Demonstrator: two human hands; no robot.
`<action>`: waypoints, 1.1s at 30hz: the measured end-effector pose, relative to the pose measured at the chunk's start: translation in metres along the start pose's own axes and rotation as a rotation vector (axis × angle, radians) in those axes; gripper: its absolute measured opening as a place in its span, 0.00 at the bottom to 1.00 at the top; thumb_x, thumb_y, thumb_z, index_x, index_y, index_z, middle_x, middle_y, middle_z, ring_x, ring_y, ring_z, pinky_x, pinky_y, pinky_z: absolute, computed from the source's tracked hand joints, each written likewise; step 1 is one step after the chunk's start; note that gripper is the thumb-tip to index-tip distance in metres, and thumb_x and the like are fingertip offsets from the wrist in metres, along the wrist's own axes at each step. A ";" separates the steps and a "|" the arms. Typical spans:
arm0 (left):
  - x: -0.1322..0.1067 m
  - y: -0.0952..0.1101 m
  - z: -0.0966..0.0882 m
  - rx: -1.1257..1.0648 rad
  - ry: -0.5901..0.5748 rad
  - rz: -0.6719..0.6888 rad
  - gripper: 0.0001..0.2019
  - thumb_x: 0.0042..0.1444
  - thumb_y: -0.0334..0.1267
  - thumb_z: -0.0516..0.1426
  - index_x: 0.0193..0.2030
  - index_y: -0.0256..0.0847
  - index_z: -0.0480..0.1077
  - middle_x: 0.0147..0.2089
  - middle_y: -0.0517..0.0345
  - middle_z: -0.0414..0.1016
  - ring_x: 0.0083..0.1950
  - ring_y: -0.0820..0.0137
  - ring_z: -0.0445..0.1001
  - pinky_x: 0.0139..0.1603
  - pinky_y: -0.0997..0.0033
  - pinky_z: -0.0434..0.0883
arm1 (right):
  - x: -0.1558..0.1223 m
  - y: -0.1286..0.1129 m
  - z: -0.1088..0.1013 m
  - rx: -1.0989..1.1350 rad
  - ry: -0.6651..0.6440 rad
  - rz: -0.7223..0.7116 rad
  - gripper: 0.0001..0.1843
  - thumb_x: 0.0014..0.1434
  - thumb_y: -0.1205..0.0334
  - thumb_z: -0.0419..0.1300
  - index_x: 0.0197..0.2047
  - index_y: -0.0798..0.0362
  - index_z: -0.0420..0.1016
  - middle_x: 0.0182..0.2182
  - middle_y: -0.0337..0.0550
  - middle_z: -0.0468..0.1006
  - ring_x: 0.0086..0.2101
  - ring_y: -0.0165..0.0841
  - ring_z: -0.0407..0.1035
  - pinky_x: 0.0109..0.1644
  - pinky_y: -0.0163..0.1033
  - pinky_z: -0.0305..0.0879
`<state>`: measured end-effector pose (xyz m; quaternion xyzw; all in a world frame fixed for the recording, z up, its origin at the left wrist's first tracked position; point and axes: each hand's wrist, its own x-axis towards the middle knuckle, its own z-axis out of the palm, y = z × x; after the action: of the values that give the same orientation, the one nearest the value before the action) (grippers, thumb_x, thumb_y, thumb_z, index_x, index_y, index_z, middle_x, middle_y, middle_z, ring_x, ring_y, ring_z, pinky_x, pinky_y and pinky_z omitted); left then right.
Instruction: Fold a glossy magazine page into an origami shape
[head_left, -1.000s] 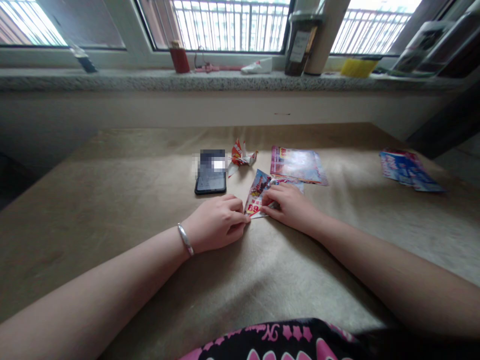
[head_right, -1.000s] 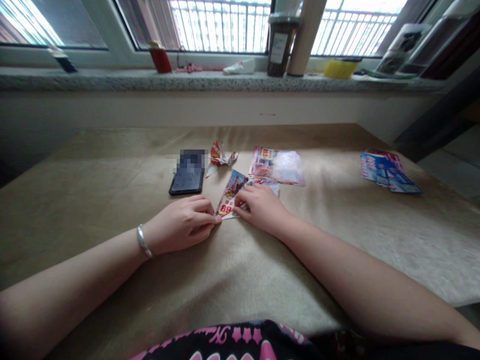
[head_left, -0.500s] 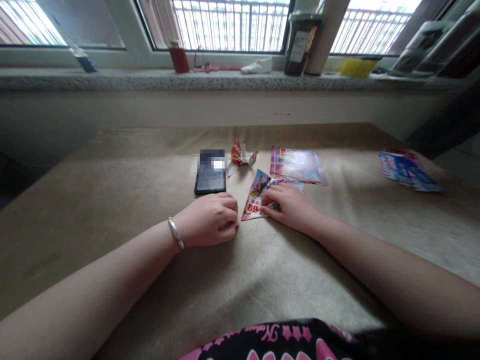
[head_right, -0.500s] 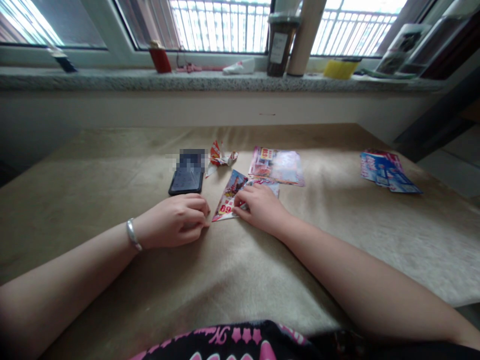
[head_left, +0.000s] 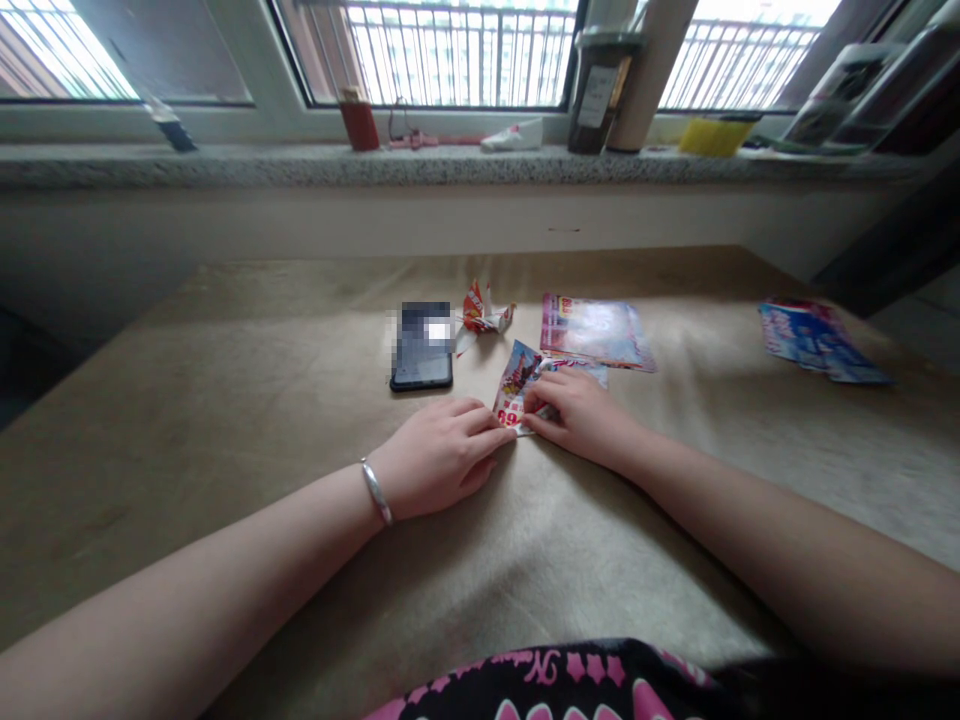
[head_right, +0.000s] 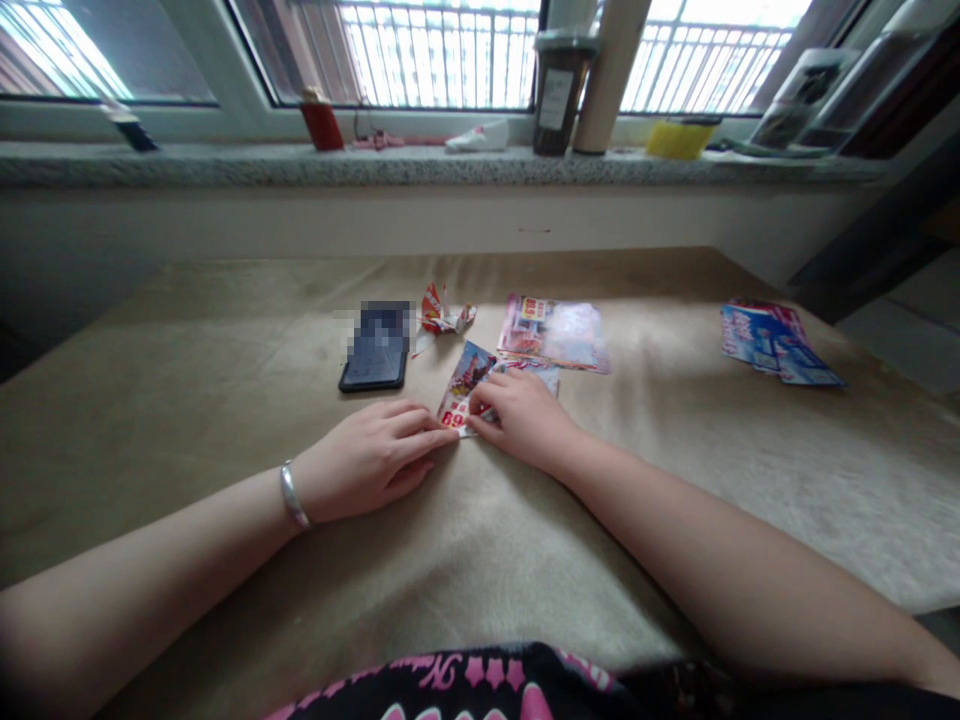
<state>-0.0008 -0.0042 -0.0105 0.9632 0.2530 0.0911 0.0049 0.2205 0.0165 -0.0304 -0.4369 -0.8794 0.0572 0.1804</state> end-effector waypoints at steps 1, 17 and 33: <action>0.000 0.000 0.000 0.010 -0.005 0.000 0.16 0.58 0.35 0.51 0.53 0.40 0.68 0.45 0.51 0.72 0.45 0.63 0.68 0.46 0.61 0.70 | 0.000 0.000 0.000 0.000 0.002 -0.002 0.07 0.57 0.58 0.58 0.33 0.52 0.71 0.34 0.42 0.75 0.37 0.36 0.65 0.43 0.40 0.57; 0.002 0.003 0.001 0.032 0.015 -0.003 0.15 0.59 0.34 0.51 0.52 0.40 0.69 0.44 0.51 0.72 0.43 0.64 0.67 0.44 0.62 0.70 | -0.004 -0.007 -0.006 -0.147 0.097 -0.135 0.08 0.60 0.57 0.57 0.37 0.51 0.74 0.36 0.43 0.76 0.41 0.37 0.65 0.50 0.44 0.57; 0.002 0.001 0.000 -0.009 0.011 -0.011 0.14 0.58 0.34 0.51 0.49 0.38 0.70 0.42 0.52 0.72 0.43 0.63 0.67 0.45 0.62 0.70 | -0.013 -0.012 -0.008 -0.129 0.046 -0.369 0.11 0.61 0.65 0.52 0.37 0.51 0.76 0.33 0.42 0.77 0.35 0.33 0.65 0.36 0.37 0.58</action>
<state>0.0015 -0.0040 -0.0106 0.9612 0.2580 0.0974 0.0082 0.2214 -0.0013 -0.0231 -0.2799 -0.9421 -0.0432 0.1795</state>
